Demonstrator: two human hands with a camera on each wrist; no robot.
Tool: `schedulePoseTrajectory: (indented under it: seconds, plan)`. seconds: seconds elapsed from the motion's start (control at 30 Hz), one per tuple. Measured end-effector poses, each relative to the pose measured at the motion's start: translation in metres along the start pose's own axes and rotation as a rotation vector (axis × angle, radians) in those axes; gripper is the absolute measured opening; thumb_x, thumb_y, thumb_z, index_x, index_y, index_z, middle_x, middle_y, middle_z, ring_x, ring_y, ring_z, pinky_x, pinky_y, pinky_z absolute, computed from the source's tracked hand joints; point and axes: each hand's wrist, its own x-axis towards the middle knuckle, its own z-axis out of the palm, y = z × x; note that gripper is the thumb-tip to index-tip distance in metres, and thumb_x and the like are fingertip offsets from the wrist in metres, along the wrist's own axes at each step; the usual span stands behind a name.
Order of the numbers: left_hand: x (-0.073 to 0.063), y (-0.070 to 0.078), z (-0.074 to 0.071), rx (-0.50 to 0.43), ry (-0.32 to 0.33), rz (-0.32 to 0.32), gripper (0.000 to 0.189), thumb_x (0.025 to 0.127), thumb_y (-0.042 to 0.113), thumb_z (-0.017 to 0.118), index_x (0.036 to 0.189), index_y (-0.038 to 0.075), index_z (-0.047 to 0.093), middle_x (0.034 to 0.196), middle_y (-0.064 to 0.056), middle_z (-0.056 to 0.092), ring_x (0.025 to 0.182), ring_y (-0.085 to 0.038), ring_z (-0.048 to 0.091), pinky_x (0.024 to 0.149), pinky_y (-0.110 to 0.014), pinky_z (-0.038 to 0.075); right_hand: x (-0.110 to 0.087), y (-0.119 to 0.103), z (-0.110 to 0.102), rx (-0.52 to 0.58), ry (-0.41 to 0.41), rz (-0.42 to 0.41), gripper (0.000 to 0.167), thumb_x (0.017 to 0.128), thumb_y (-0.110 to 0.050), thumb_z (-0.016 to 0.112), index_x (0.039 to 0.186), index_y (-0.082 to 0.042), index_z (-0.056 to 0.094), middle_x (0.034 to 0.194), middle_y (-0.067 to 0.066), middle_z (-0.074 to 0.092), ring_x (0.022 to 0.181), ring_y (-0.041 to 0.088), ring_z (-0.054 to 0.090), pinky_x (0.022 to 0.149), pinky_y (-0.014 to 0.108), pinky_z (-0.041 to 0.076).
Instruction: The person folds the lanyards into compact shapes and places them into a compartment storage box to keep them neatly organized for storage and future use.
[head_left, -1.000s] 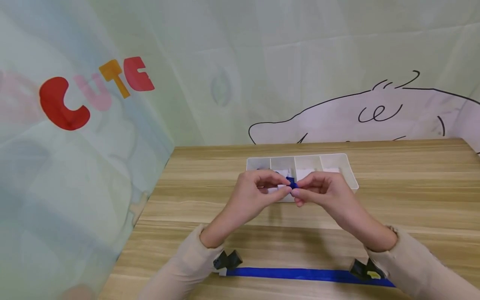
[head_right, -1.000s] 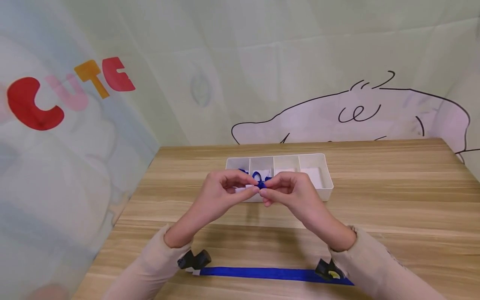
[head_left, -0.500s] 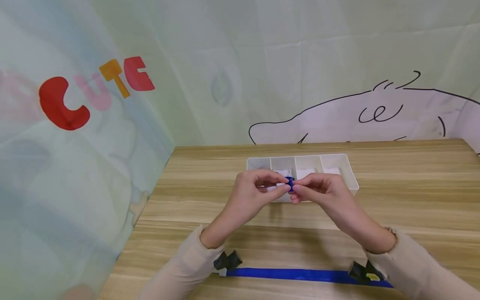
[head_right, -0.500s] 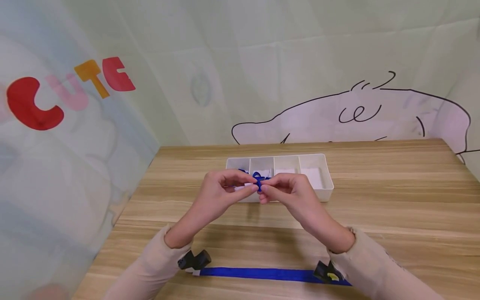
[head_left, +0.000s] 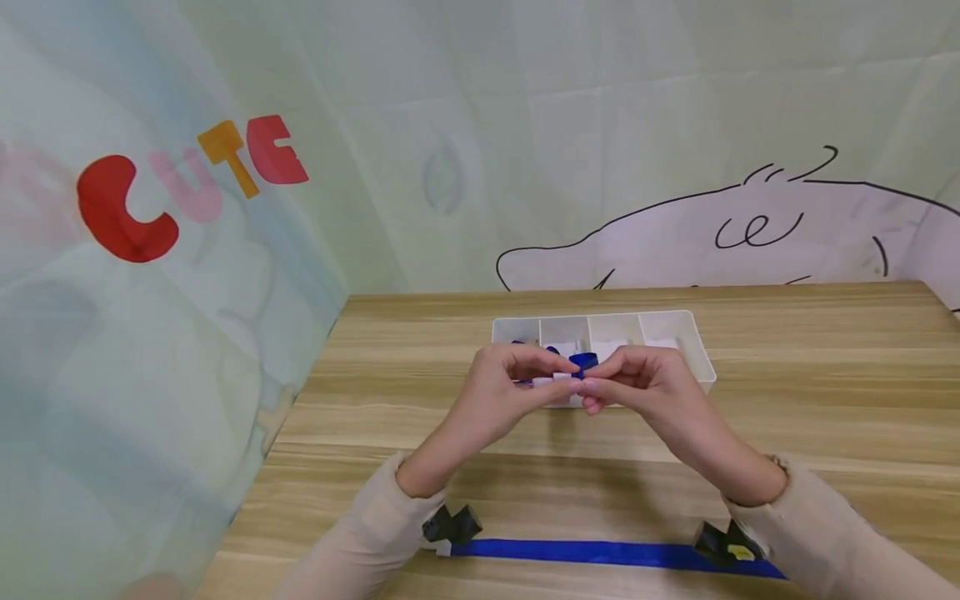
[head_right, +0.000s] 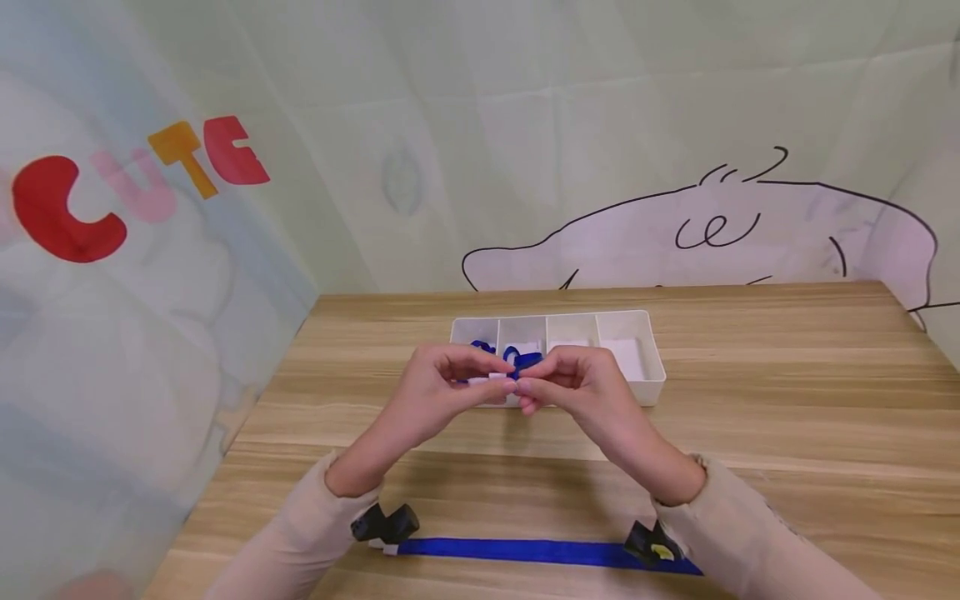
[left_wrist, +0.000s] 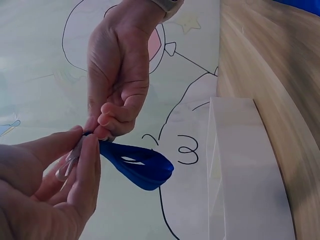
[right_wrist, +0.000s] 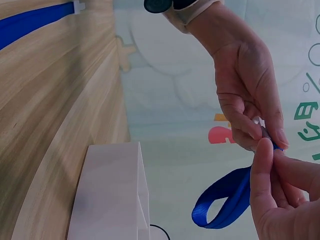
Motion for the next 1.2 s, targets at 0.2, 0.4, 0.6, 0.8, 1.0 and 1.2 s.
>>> schedulePoseTrajectory:
  seconds: [0.2,0.4,0.6,0.8,1.0,1.2]
  plan:
    - [0.000,-0.001,-0.002,-0.016,0.000,-0.017,0.017,0.084,0.016,0.082,0.097,0.006,0.078,0.093,-0.003,0.073,0.082,-0.013,0.071,0.073,-0.031,0.059,0.001,-0.002,0.001,-0.017,-0.005,-0.006,0.012,0.093,0.003,0.066,0.099,0.012,0.068,0.088,0.017,0.073,0.074,0.020,0.072,0.075,0.038,0.059]
    - [-0.001,0.000,-0.002,-0.009,0.004,-0.008,0.016,0.084,0.016,0.082,0.096,0.006,0.078,0.092,-0.002,0.073,0.078,-0.010,0.067,0.066,-0.024,0.057,0.000,-0.004,0.003,-0.080,0.021,0.009,0.011,0.093,-0.002,0.068,0.098,0.008,0.070,0.083,0.014,0.072,0.072,0.021,0.070,0.071,0.034,0.060]
    - [-0.001,-0.002,-0.001,-0.010,0.019,0.036,0.012,0.084,0.013,0.082,0.093,0.006,0.078,0.089,-0.001,0.073,0.067,-0.010,0.055,0.053,-0.019,0.045,-0.002,-0.006,0.004,-0.125,0.041,0.019,0.011,0.092,-0.005,0.072,0.095,0.005,0.071,0.079,0.018,0.070,0.066,0.024,0.067,0.064,0.033,0.059]
    - [-0.001,-0.004,-0.001,-0.029,0.029,0.032,0.009,0.084,0.007,0.080,0.092,0.004,0.077,0.088,-0.003,0.073,0.081,-0.015,0.066,0.060,-0.025,0.055,-0.002,-0.006,0.006,-0.153,0.040,0.018,0.010,0.092,-0.005,0.071,0.097,0.004,0.072,0.078,0.014,0.069,0.065,0.025,0.065,0.063,0.033,0.058]
    - [-0.001,-0.005,-0.004,-0.023,0.050,-0.014,0.009,0.084,0.008,0.080,0.092,0.005,0.077,0.088,-0.003,0.072,0.073,-0.017,0.064,0.058,-0.025,0.054,-0.006,-0.005,0.001,-0.166,0.089,-0.069,0.008,0.091,-0.002,0.071,0.097,0.003,0.071,0.078,0.014,0.069,0.063,0.024,0.065,0.062,0.032,0.058]
    - [-0.001,-0.005,-0.009,-0.005,0.065,-0.013,0.011,0.083,0.010,0.082,0.092,0.006,0.078,0.089,-0.001,0.073,0.078,-0.017,0.063,0.059,-0.024,0.053,-0.006,-0.002,-0.012,-0.204,0.182,-0.115,0.012,0.090,-0.002,0.073,0.101,0.002,0.070,0.088,0.010,0.070,0.069,0.022,0.063,0.062,0.028,0.057]
